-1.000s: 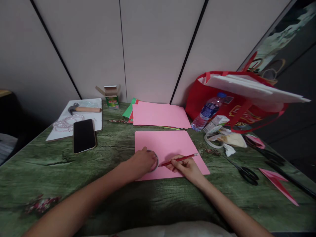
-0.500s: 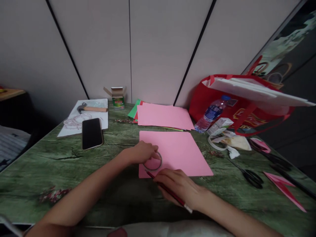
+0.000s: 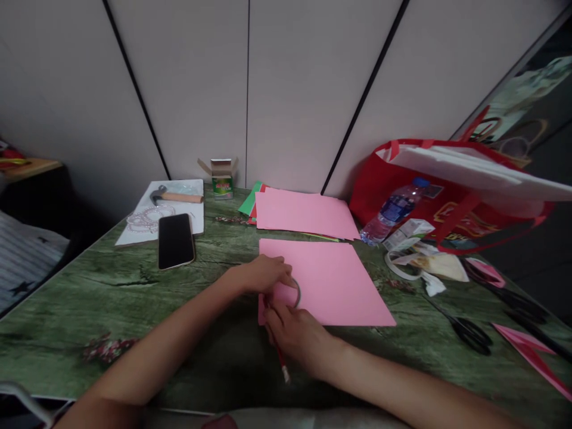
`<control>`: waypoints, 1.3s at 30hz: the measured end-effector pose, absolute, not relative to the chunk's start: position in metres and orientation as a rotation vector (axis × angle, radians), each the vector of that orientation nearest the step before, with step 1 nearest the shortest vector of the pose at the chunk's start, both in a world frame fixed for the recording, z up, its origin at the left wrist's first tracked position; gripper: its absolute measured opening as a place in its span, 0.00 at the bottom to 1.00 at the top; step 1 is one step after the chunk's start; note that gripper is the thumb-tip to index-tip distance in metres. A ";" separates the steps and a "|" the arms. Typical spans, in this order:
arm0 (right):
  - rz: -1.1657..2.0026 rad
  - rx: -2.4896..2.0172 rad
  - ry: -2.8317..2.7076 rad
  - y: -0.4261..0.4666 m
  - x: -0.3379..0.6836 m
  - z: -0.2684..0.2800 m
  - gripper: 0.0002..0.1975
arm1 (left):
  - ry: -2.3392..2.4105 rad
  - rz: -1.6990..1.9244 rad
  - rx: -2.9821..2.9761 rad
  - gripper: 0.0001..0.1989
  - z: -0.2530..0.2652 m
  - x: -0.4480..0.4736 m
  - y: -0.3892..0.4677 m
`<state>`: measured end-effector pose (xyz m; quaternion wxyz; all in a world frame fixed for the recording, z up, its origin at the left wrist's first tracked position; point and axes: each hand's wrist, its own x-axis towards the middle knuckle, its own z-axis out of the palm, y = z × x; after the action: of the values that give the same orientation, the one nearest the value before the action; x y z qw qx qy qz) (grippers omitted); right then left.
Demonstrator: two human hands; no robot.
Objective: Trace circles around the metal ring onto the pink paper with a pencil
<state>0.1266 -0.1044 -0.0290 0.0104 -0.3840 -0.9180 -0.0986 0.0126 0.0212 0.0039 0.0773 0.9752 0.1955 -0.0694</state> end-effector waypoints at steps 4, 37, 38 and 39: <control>-0.407 -1.237 -2.895 -0.102 0.116 -0.029 0.09 | 0.434 -0.264 2.909 0.19 0.003 0.013 0.022; -0.408 -1.202 -2.911 -0.123 0.117 -0.023 0.08 | 0.396 -0.283 2.994 0.25 0.004 0.013 0.020; -0.371 -1.212 -2.905 -0.124 0.122 -0.022 0.08 | 0.382 -0.287 3.010 0.26 0.004 0.014 0.020; -0.318 -1.237 -2.901 -0.125 0.127 -0.021 0.07 | 0.379 -0.297 3.019 0.25 0.004 0.014 0.019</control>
<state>0.1266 -0.1254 -0.0212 -0.0138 -0.3902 -0.9152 -0.1003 0.0140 0.0190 0.0041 0.0423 0.9866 0.1237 -0.0971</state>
